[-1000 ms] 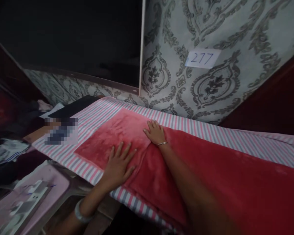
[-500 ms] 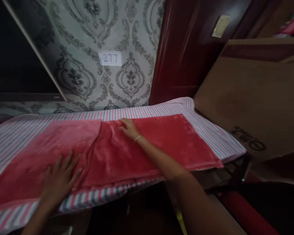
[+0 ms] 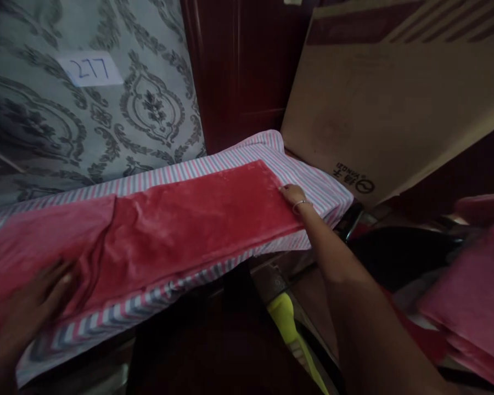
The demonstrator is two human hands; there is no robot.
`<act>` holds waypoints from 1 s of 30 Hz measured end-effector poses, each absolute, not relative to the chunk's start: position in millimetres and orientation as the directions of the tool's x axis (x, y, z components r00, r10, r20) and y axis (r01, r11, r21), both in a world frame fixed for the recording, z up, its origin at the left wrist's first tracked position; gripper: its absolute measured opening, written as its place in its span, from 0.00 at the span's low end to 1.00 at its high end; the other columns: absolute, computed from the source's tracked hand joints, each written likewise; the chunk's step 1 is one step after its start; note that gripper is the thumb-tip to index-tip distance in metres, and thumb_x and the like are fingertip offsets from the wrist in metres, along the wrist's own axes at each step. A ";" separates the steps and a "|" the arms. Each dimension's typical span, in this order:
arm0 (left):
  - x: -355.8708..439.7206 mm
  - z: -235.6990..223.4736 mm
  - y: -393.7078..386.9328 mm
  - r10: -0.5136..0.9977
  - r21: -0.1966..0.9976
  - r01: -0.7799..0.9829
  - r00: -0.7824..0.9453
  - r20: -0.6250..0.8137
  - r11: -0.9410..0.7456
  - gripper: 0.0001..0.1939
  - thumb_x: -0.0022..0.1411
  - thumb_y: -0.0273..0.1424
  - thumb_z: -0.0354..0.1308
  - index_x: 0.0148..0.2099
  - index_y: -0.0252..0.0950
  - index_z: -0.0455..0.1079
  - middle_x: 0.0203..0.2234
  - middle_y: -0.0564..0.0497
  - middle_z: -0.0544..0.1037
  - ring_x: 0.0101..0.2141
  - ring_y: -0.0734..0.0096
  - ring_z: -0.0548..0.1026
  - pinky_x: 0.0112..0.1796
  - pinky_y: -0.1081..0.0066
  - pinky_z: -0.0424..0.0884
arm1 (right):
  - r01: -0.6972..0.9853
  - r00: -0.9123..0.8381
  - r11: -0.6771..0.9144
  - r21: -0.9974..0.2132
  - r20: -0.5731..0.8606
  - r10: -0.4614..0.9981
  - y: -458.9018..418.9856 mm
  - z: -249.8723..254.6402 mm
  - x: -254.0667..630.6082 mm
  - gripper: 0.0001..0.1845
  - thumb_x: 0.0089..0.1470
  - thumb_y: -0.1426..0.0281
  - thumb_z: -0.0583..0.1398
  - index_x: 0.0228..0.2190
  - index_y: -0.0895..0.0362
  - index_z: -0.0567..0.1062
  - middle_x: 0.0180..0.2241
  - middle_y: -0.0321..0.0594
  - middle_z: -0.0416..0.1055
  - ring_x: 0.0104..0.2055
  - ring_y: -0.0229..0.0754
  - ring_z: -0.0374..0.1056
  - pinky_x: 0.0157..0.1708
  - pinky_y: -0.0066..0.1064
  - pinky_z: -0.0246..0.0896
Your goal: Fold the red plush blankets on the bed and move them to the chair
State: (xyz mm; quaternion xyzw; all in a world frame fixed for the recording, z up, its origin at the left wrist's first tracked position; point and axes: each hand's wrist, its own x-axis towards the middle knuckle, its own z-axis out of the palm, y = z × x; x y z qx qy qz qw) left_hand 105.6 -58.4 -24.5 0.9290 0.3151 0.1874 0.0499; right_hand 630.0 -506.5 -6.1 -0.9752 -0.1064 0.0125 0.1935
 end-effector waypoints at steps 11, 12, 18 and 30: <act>184.2 -22.3 -161.7 0.407 0.076 0.401 0.881 0.242 -0.913 0.32 0.69 0.43 0.42 0.68 0.32 0.65 0.68 0.37 0.64 0.69 0.48 0.57 0.66 0.43 0.52 | 0.167 0.980 -0.918 -0.361 0.160 0.115 -502.2 -22.1 631.0 0.19 0.65 0.68 0.56 0.53 0.64 0.74 0.49 0.60 0.76 0.52 0.57 0.72 0.48 0.40 0.65; 184.6 -27.3 -164.4 0.411 0.052 0.411 0.883 0.225 -0.910 0.32 0.69 0.41 0.42 0.68 0.33 0.64 0.68 0.37 0.63 0.69 0.48 0.57 0.66 0.42 0.52 | 0.160 0.982 -0.920 -0.358 0.153 0.111 -503.5 -23.3 630.0 0.19 0.65 0.67 0.56 0.53 0.64 0.74 0.49 0.60 0.76 0.51 0.57 0.72 0.48 0.40 0.65; 179.7 -32.1 -167.2 0.437 0.004 0.444 0.878 0.196 -0.896 0.31 0.71 0.40 0.42 0.70 0.35 0.63 0.69 0.39 0.61 0.69 0.48 0.57 0.65 0.43 0.54 | 0.133 0.989 -0.928 -0.347 -0.008 0.145 -505.5 -14.6 631.5 0.22 0.66 0.63 0.56 0.54 0.65 0.75 0.52 0.61 0.75 0.54 0.57 0.72 0.48 0.39 0.65; 192.9 -22.4 -184.5 0.410 0.174 0.374 0.865 0.288 -0.911 0.30 0.71 0.41 0.45 0.69 0.35 0.63 0.69 0.39 0.62 0.69 0.51 0.58 0.66 0.44 0.54 | -0.197 0.820 -0.412 -0.890 -0.380 0.428 -568.2 -11.9 600.6 0.18 0.48 0.59 0.66 0.41 0.53 0.78 0.35 0.48 0.81 0.34 0.55 0.78 0.34 0.43 0.76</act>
